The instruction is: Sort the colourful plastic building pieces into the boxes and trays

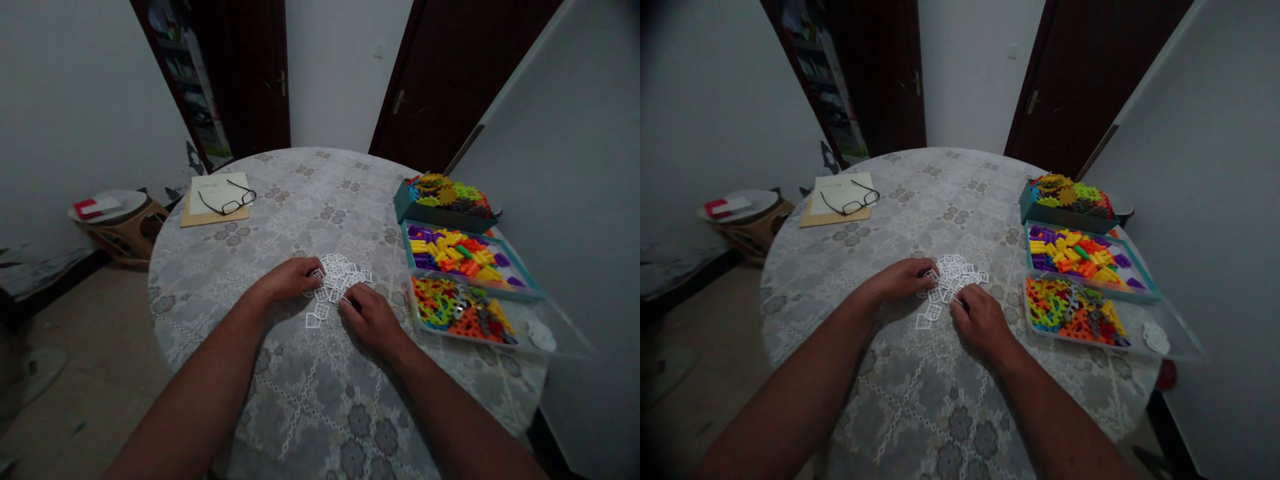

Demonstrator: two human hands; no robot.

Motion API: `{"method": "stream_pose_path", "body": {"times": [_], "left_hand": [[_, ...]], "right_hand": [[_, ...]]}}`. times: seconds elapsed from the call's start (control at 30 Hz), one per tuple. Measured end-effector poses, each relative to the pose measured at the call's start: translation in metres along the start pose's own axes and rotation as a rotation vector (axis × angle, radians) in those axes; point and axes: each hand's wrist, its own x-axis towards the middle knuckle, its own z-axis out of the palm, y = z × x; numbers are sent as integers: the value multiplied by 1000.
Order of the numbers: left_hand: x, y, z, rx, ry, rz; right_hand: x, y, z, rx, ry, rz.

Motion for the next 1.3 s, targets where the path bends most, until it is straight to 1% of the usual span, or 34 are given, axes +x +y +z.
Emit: {"method": "stream_pose_path", "body": {"times": [0.17,0.37,0.57,0.63,0.77,0.93,1.0,1.17,1.3], "left_hand": [[0,-1,-1,-22,-3,32],[1,1,-3,-59,-29,9],[1,1,-3,-133,-39,-18],[1,1,-4,-152,-47,-16],[1,1,-4,-163,-46,-1],[1,-1,-2,-357,-61,-26],[0,-1,-2,-387,-41,-35],[-2,7,-3,-418,42,-48],[-3,12,1,-471,36,-90]], "right_hand": [[-1,2,0,-1,9,-9],[-1,0,-1,-19,-2,-17],[-3,-9,0,11,-70,-45],[-3,-10,0,19,-73,-46],[-3,-8,0,32,-59,-52],[-1,-9,3,16,-37,-38],[-1,-10,3,29,-6,-9],[-2,-11,2,116,42,18],[-3,-10,1,219,67,84]]}}
